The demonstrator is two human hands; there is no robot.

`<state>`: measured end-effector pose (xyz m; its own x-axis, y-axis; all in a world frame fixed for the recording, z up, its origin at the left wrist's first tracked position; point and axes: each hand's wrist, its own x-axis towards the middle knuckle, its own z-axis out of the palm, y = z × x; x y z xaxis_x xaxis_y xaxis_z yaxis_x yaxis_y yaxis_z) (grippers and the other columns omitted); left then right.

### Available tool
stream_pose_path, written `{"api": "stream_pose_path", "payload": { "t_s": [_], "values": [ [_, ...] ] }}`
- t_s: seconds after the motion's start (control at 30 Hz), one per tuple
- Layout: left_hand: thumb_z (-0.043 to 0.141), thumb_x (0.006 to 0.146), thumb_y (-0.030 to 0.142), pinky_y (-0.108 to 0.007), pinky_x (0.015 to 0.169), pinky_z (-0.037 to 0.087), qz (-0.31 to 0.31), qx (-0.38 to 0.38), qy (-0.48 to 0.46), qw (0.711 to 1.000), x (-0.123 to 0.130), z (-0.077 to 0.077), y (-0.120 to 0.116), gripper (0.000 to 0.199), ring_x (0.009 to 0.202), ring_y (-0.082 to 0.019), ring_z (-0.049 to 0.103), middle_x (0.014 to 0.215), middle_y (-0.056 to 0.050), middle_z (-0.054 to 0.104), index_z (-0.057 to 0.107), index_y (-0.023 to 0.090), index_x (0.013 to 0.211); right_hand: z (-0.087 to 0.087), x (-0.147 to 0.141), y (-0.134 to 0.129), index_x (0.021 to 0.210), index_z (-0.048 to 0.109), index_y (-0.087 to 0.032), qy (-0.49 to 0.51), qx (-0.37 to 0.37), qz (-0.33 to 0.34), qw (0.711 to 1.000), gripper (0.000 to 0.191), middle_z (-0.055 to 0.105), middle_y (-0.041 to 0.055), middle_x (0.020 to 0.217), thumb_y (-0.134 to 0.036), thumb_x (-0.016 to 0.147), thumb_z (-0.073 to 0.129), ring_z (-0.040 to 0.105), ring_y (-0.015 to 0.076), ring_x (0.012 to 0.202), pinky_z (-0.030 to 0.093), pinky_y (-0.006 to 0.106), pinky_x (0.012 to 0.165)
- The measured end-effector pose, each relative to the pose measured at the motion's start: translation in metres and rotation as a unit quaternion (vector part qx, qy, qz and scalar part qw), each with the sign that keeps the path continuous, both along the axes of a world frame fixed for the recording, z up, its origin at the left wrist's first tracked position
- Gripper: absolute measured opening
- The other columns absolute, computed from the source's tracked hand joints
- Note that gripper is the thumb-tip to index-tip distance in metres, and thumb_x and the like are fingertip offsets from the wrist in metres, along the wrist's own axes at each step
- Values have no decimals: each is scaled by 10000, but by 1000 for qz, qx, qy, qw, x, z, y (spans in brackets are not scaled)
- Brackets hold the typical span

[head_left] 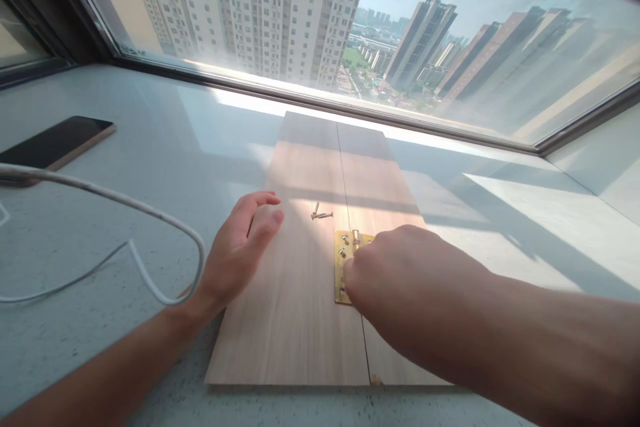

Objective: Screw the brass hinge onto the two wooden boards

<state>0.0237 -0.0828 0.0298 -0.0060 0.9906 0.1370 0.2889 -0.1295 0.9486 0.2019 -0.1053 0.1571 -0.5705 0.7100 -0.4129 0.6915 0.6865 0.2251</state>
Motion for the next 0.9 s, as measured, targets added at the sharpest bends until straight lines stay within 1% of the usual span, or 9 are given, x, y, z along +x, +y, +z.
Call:
{"api": "stream_pose_path", "payload": {
  "t_s": [0.1,0.17,0.33,0.43,0.53,0.63,0.77,0.83,0.9],
  "values": [
    [475,899,507,-388,1075,346,5,9,0,1000,0,-4,3,365,1223,-247,514,1270,-75,583,577,206,1080,-3,5,-3,499,545,-225,-77,4,-44,996,225,404,-33,416,-95,556,720,383,136,337,166,262,341],
    [486,896,493,-387,1049,377,1,15,5,1000,-1,-7,4,354,1175,-243,547,1251,-80,590,570,199,1076,-8,12,-11,600,593,-219,-80,21,-33,996,170,461,-23,453,-72,589,678,373,136,344,150,269,351],
    [491,894,435,-369,1034,389,-4,52,49,997,-3,-10,4,285,1166,-230,541,1215,-80,586,581,198,1026,-21,23,-36,569,544,-210,-52,121,134,982,160,499,31,528,-86,605,638,390,164,424,136,318,423],
    [495,893,412,-366,1043,380,-5,54,61,997,-2,-8,2,257,1176,-228,533,1211,-77,584,582,204,1016,-27,24,-42,527,495,-210,-43,150,169,973,203,475,38,518,-81,651,590,366,163,440,133,333,449],
    [497,891,399,-364,1039,385,-1,47,56,997,0,-6,2,245,1162,-225,541,1201,-76,590,586,202,1005,-28,25,-38,534,512,-211,-27,117,125,985,195,487,25,515,-53,614,596,382,162,414,118,323,426],
    [501,881,392,-369,1033,390,1,42,56,998,1,-5,3,236,1146,-229,550,1182,-75,605,594,200,983,-21,23,-25,576,565,-205,-42,41,-1,998,183,495,5,498,-28,565,612,416,162,378,103,302,390],
    [494,880,392,-371,1023,400,5,41,60,997,0,-5,3,236,1136,-232,556,1171,-73,617,599,202,973,-9,10,-7,521,560,-213,-88,-15,-150,985,191,460,-4,461,-49,607,607,433,150,375,131,271,373],
    [492,883,390,-368,1018,402,3,42,63,997,-1,-6,2,234,1131,-231,557,1162,-70,620,599,205,977,-6,5,-3,508,553,-218,-104,-10,-170,980,197,478,5,473,-75,633,606,441,151,385,148,267,375],
    [494,886,383,-370,1013,405,0,44,68,997,-2,-7,2,229,1125,-231,556,1151,-69,621,594,205,990,-5,4,-3,594,597,-219,-102,5,-131,986,143,497,1,486,-84,634,620,436,150,383,144,270,378]
  ]
}}
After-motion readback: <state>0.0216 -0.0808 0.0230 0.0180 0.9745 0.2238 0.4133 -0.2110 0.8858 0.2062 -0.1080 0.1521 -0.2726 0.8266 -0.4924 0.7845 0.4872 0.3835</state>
